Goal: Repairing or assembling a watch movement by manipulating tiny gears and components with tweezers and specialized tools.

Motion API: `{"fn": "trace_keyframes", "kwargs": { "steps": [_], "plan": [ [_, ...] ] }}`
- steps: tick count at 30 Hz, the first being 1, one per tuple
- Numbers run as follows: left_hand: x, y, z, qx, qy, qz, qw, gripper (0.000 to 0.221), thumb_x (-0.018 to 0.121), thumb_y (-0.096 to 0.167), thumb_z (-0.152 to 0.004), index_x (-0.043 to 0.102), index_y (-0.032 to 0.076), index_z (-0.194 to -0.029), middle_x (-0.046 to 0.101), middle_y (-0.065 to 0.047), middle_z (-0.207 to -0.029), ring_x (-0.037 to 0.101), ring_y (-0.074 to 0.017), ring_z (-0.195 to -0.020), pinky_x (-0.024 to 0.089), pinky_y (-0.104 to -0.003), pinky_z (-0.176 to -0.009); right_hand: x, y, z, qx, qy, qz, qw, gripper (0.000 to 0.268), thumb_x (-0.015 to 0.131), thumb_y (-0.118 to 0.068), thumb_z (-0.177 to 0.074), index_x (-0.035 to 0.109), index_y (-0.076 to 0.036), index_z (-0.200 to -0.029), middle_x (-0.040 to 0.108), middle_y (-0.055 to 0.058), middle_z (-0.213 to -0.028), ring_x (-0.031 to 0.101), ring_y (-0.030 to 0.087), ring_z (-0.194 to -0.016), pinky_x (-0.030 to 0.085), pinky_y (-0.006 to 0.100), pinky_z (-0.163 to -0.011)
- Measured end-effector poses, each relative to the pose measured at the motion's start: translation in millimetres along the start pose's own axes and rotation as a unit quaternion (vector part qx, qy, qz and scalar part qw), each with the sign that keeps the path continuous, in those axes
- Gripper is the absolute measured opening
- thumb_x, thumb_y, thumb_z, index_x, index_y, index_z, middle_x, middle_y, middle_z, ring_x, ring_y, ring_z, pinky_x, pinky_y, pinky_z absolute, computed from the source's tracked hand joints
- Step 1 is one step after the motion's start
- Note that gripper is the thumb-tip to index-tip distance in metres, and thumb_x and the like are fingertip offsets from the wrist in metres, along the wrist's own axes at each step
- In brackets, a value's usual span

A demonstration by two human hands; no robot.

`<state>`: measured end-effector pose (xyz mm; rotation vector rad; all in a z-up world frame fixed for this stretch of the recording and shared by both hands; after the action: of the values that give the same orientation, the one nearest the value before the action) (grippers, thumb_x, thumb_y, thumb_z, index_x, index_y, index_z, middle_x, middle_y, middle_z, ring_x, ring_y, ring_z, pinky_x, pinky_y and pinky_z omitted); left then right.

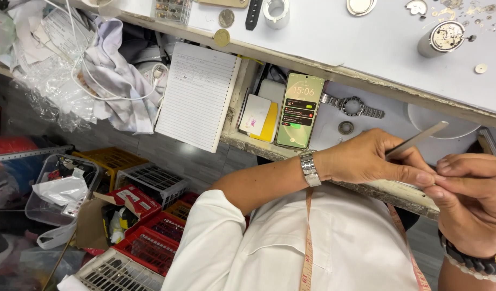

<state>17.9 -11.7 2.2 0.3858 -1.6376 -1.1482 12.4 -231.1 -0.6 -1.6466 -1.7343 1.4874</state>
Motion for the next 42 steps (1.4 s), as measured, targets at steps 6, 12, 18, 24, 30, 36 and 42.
{"fn": "trace_keyframes", "kwargs": {
  "steps": [6,12,18,24,30,36,42],
  "plan": [
    [20.7,-4.9,-3.8,0.064,-0.008,0.015,0.998,0.020,0.071,0.031,-0.104,0.075,0.014,-0.113,0.079,0.000,-0.104,0.074,-0.0089,-0.101,0.061,-0.023,-0.098,12.4,21.7,13.1,0.048,0.139,-0.139,0.979,0.017,0.066,-0.027,-0.106,0.058,-0.013,-0.111,0.051,0.006,-0.120,0.059,0.022,-0.118,0.058,0.037,-0.118],
    [28.5,21.3,3.5,0.173,0.057,-0.317,0.931,0.055,0.035,0.064,-0.102,0.058,0.014,-0.101,0.064,-0.001,-0.092,0.060,-0.0157,-0.081,0.047,-0.030,-0.077,36.5,-15.2,-18.5,0.049,0.238,-0.005,0.970,0.032,0.060,-0.027,-0.116,0.053,0.000,-0.100,0.056,0.021,-0.100,0.058,0.034,-0.099,0.050,0.044,-0.091],
    [15.9,34.0,-6.4,0.212,0.070,-0.343,0.912,0.034,0.054,0.044,-0.105,0.065,0.012,-0.097,0.059,-0.005,-0.083,0.064,-0.0272,-0.074,0.052,-0.036,-0.068,34.9,-9.2,-48.8,0.076,0.246,-0.126,0.958,0.025,0.064,-0.013,-0.105,0.060,0.005,-0.088,0.061,0.023,-0.091,0.064,0.031,-0.086,0.049,0.036,-0.080],
    [5.1,41.9,-8.3,0.165,0.079,-0.274,0.944,0.023,0.057,0.021,-0.108,0.071,0.010,-0.092,0.061,-0.002,-0.077,0.052,-0.0098,-0.067,0.050,-0.026,-0.065,4.7,-22.5,-60.7,0.050,0.141,-0.082,0.985,0.027,0.063,-0.003,-0.099,0.070,0.009,-0.121,0.069,0.018,-0.094,0.071,0.028,-0.089,0.057,0.039,-0.083],
    [11.5,50.5,-12.6,0.156,0.059,-0.265,0.950,0.019,0.061,0.015,-0.106,0.071,0.006,-0.092,0.058,-0.006,-0.071,0.046,-0.0062,-0.070,0.046,-0.025,-0.060,0.9,-40.2,-68.3,-0.067,0.058,-0.004,0.996,0.022,0.073,0.007,-0.086,0.078,0.004,-0.107,0.070,0.015,-0.086,0.070,0.031,-0.074,0.059,0.040,-0.070],
    [19.5,56.1,-12.6,0.170,0.058,-0.293,0.939,0.012,0.069,0.013,-0.099,0.074,0.004,-0.094,0.061,-0.008,-0.072,0.050,-0.0112,-0.061,0.046,-0.027,-0.056,2.3,-30.5,-59.5,-0.015,0.141,-0.011,0.990,0.016,0.075,0.006,-0.087,0.079,0.003,-0.102,0.070,0.011,-0.084,0.070,0.027,-0.075,0.059,0.038,-0.072],
    [28.3,44.8,-24.9,0.193,0.107,-0.235,0.947,0.012,0.069,0.010,-0.100,0.077,0.001,-0.098,0.068,-0.010,-0.078,0.060,-0.0116,-0.071,0.053,-0.029,-0.067,35.1,-21.5,-46.5,0.139,0.270,-0.210,0.929,0.020,0.062,-0.006,-0.102,0.072,0.008,-0.111,0.069,0.019,-0.100,0.063,0.019,-0.088,0.054,0.034,-0.081]
  ]
}}
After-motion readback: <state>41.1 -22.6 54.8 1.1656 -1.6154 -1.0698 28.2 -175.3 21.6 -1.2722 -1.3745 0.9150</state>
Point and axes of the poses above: each hand's wrist, its own z-axis away from the middle knuckle, its own x-axis out of the palm, y = z × x, the point moved 2 cm from there along -z, towards the middle knuckle
